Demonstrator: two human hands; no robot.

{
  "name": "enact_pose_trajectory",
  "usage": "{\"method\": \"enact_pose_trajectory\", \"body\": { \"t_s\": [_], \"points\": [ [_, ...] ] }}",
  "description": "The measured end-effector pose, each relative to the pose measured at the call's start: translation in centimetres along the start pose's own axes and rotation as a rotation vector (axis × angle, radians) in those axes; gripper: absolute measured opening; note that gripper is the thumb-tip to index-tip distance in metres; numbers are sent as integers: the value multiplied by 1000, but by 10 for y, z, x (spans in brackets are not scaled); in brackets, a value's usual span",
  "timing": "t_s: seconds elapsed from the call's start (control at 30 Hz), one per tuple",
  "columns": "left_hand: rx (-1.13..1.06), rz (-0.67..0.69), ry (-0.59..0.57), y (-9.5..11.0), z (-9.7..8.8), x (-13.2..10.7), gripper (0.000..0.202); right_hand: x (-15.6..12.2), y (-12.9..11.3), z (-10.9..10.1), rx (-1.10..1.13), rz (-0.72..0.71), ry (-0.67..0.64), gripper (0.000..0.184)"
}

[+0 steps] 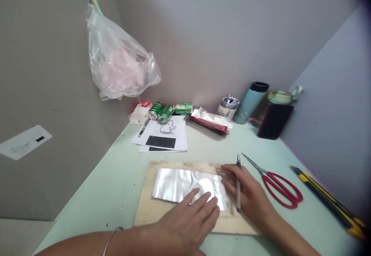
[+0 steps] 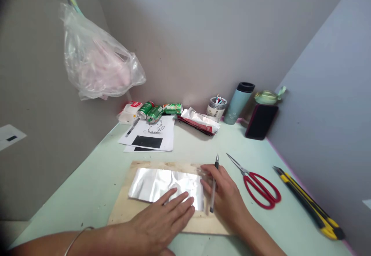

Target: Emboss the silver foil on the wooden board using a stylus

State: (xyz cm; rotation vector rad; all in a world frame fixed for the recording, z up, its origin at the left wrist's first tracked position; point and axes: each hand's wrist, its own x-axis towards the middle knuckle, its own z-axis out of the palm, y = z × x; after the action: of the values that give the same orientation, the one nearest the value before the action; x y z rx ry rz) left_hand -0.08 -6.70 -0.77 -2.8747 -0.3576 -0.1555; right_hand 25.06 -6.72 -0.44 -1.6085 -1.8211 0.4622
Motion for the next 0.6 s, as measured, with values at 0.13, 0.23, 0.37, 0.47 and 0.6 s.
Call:
{"method": "enact_pose_trajectory", "body": {
  "t_s": [0.13,0.23,0.37,0.47,0.6],
  "points": [
    [-5,31,6,-6,-6,1,72,-2,1,0,31,4,-24,24],
    [29,12,125,-7,-4,2,44,-3,2,-1,42,38,-49,24],
    [12,0,268,-8,0,5,31,-3,1,-1,57,37,-47,23],
    [-58,-27,238,-13,-3,10,35,-3,-1,-1,70,30,-38,23],
    [-69,-20,190,-21,-5,17,35,-1,-4,-2,78,59,-21,24]
  ]
}}
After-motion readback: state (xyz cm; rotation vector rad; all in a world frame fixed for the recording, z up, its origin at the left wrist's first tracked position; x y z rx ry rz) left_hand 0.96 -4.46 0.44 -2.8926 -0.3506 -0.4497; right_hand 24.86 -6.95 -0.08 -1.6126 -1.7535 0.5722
